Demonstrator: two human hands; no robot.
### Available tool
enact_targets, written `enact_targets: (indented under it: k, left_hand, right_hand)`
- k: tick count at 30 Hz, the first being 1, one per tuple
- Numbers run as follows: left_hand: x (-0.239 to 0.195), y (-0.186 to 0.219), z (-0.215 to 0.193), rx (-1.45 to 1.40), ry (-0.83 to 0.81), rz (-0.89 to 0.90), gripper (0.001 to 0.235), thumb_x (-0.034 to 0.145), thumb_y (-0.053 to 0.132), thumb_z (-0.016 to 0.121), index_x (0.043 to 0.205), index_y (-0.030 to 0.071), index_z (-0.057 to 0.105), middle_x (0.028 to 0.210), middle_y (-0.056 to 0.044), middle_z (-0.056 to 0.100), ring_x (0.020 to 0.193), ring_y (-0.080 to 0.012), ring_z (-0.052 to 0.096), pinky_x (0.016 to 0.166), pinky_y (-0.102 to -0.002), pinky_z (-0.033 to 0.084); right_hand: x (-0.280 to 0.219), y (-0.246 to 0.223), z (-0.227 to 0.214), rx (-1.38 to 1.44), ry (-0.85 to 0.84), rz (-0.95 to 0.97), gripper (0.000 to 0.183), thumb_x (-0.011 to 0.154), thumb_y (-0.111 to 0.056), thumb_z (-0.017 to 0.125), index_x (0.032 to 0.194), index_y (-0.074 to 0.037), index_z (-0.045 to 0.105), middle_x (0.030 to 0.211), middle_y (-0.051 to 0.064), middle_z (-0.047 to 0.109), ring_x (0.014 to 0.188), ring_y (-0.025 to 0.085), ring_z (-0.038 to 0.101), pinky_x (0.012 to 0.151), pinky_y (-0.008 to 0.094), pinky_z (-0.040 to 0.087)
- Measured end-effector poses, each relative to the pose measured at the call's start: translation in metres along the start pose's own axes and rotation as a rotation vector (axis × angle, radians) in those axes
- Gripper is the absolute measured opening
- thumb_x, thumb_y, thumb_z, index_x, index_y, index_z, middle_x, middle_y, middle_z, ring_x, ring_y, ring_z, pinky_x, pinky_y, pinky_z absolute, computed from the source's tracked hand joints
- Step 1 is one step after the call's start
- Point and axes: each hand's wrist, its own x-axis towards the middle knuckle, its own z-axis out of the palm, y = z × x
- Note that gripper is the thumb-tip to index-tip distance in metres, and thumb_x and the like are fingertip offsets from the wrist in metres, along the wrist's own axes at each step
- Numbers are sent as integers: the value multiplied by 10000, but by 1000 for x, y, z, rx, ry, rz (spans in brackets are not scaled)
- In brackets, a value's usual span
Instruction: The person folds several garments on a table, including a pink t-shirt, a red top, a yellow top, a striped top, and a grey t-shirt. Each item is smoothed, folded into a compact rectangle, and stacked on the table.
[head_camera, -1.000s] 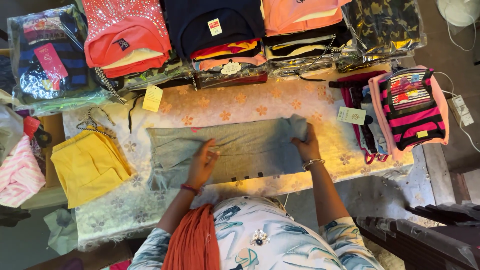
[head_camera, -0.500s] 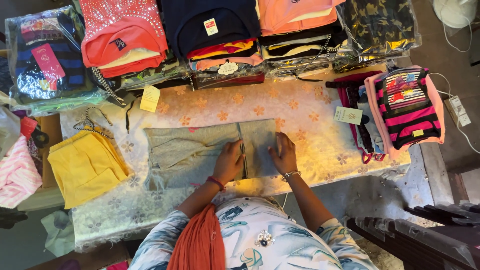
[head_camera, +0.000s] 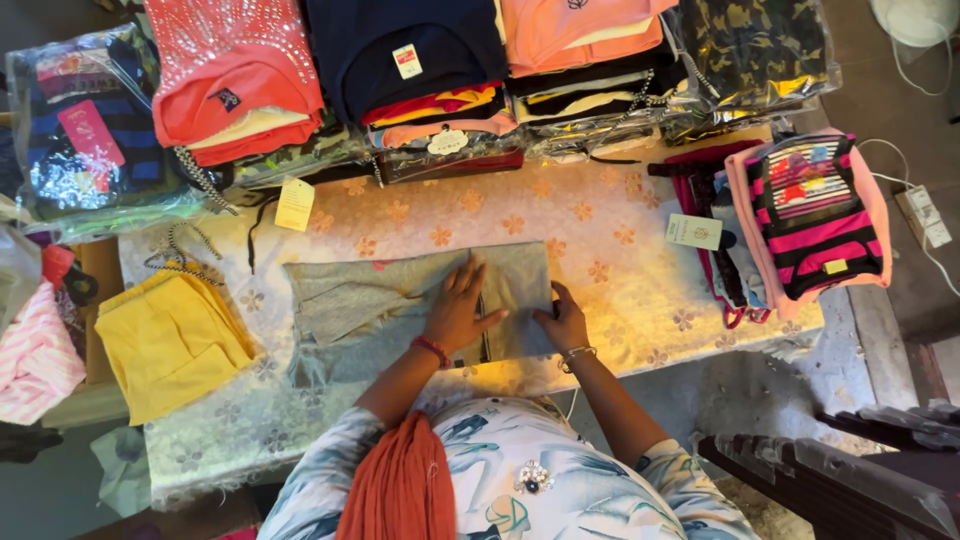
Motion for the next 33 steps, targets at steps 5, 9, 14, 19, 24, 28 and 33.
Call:
enact_targets:
  k: [5,9,14,19,24,28,33]
  left_hand:
    - [-5,-5,-2,-896,-74,-283,969,854,551,687,1599,144,220,1494,-181,463,1244,-307,574,1019,-430,495]
    - [-19,-88,73,-1273,-60,-342,632,987,497,611,1387,9,568,1224,-127,697,1021,-167,645,880,-326,536]
    - [-34,-107,85,-1144,52,-288,540,1101,487,561,1130,-35,699,1044,-35,694,960,-116,580,851,-290,497]
    - [-26,-56,37,-1041,101,-283,398,992,387,594,1143,26,668,998,33,702,923,-93,628,841,-265,503]
    - [-17,-65,66,-903,70,-199,288,961,207,632,1182,28,685,991,-28,707,887,-155,630,811,-310,521]
    - [-36,-109,76,-1284,150,-164,288,970,205,606,1206,62,690,1058,11,708,947,-128,612,835,-292,509]
    - [-124,-206,18,-1109,463,-460,327,974,259,599,1247,82,636,1181,-24,582,1108,-159,546,951,-315,458]
  right_hand:
    - [24,47,60,433,-221,-293,477,873,-125,811,1310,-9,658,1067,104,691,876,126,636,759,296,543]
    - [-47,-78,27,373,-665,-463,587,905,-191,785,1443,-96,570,1173,58,702,981,84,663,851,272,561]
    - [-64,-114,19,214,-643,-571,599,897,-197,774,1443,-94,548,1270,71,714,1029,108,679,886,289,561]
    - [-45,-73,34,285,-592,-480,452,936,-163,758,1352,-38,633,1255,84,742,1059,137,715,926,307,575]
    - [-34,-43,26,537,-550,-311,409,945,-75,697,1342,-19,621,1211,84,723,1077,152,676,924,318,558]
    - [-28,-31,13,595,-514,-367,371,968,-49,647,1334,-1,614,1214,91,722,1142,151,673,985,308,546]
    - [-29,-27,7,598,-443,-307,343,961,-10,645,1302,15,625,1208,109,723,1171,164,673,1011,319,544]
